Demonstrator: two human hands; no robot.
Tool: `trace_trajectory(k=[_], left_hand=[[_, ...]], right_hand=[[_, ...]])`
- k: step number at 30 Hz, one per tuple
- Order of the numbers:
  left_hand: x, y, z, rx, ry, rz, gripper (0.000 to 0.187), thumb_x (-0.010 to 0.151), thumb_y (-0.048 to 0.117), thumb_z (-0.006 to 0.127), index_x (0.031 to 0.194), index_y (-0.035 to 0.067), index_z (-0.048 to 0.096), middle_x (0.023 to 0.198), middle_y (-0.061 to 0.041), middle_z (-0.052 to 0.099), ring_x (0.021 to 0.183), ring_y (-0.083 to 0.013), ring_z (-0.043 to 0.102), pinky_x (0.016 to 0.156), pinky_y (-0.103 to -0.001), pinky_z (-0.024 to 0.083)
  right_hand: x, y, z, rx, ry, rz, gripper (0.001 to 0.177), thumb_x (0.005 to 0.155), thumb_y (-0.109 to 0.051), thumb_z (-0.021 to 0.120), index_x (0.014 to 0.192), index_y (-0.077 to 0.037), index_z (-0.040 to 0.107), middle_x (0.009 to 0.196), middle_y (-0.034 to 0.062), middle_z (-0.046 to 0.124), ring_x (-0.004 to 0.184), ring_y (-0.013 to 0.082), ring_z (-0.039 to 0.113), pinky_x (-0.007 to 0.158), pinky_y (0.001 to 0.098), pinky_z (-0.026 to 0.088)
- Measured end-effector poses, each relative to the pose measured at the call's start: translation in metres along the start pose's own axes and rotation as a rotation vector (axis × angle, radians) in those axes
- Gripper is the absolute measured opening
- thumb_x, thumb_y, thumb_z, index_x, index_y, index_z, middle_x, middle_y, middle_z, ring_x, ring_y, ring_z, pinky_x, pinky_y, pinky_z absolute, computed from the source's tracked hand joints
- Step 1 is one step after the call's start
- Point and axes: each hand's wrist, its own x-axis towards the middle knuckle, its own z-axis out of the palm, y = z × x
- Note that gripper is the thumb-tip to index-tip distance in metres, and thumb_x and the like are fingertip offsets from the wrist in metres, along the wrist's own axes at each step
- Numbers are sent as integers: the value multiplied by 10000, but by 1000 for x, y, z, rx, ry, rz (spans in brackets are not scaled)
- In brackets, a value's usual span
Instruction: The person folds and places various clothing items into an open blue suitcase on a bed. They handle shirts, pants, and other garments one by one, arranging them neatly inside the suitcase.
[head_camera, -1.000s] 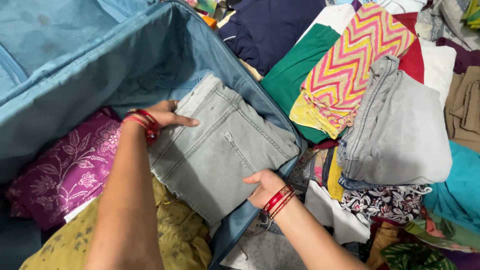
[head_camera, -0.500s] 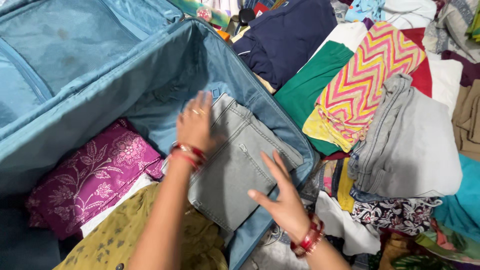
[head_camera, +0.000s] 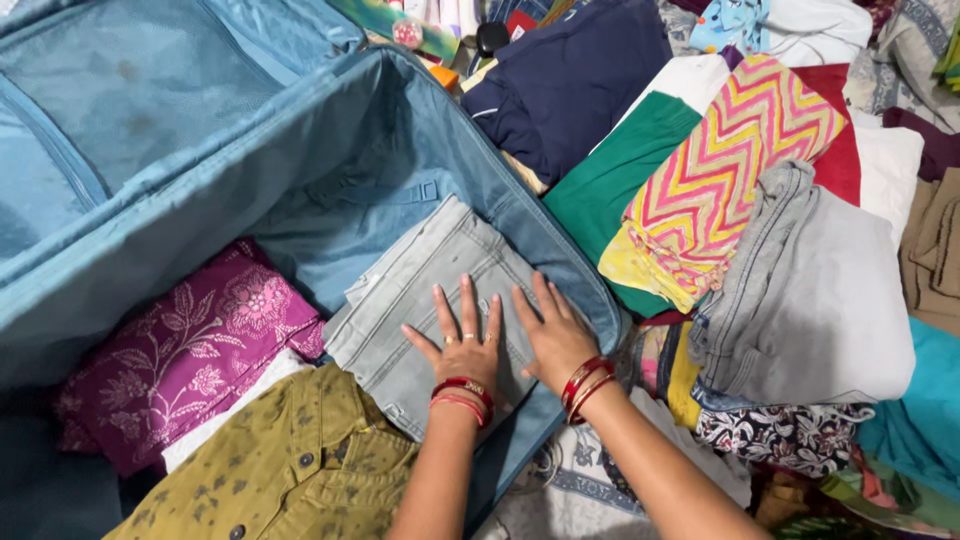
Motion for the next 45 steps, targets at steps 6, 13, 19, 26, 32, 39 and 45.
trace_trajectory(k=[6, 13, 19, 26, 32, 39, 45], left_hand=[[13, 8, 3, 128, 254, -42, 1300, 696, 323, 895, 1597, 355, -41, 1657, -120, -332, 1467, -531, -299, 963, -947, -36], [35, 17, 13, 37, -100, -129, 987, 969, 246, 623, 1658, 367, -72, 1695, -65, -326, 1509, -487, -299, 1016, -888, -67], [38, 22, 20, 73, 0, -167, 931, 985, 208, 579, 1646, 387, -52, 1687, -60, -317, 1497, -481, -303, 976, -891, -99], [28, 24, 29, 68, 83, -181, 967, 933, 437, 644, 1636, 361, -15, 1696, -99, -276, 1525, -483, -254, 1039, -865, -62], [6, 56, 22, -206, 605, -59, 649, 842, 264, 752, 1438, 173, 513, 1682, -165, 185, 1575, -417, 112, 1230, -672, 125], [-16, 198, 36, -967, 808, 390, 372, 937, 230, 709, 1247, 35, 641, 1280, -142, 668, 1256, -329, 596, 1166, -542, 299], [-11, 246, 53, -688, 971, 399, 298, 973, 155, 634, 1246, 38, 654, 1311, -113, 679, 1339, -351, 585, 1222, -626, 166]], right_hand=[[23, 6, 36, -230, -231, 114, 1073, 779, -169, 826, 1613, -97, 156, 1666, 265, 29, 1534, 428, 151, 1210, 501, 264], [51, 15, 88, -298, -109, 166, 649, 1007, -195, 399, 1616, -120, 189, 1670, 259, 29, 1516, 473, 150, 1176, 617, 238], [51, 15, 61, -171, -139, 126, 687, 1005, -157, 498, 1622, -145, 195, 1684, 251, -1, 1524, 489, 131, 1186, 623, 225], [-2, 23, -12, 289, -31, -67, 849, 793, -204, 833, 1511, -114, 390, 1604, 257, 240, 1410, 442, 364, 1146, 450, 376], [-98, 52, -57, 585, 629, -241, 431, 897, -127, 777, 1305, -51, 661, 1354, 150, 677, 1237, 296, 679, 1032, 374, 553], [-176, 116, -73, 457, 913, -1, 232, 959, -49, 719, 1190, -71, 732, 1226, 89, 757, 1174, 242, 746, 1034, 353, 584], [-193, 185, -62, 136, 610, 11, 1084, 569, -165, 863, 1507, 57, 366, 1580, 261, 361, 1485, 455, 246, 1167, 616, 178]])
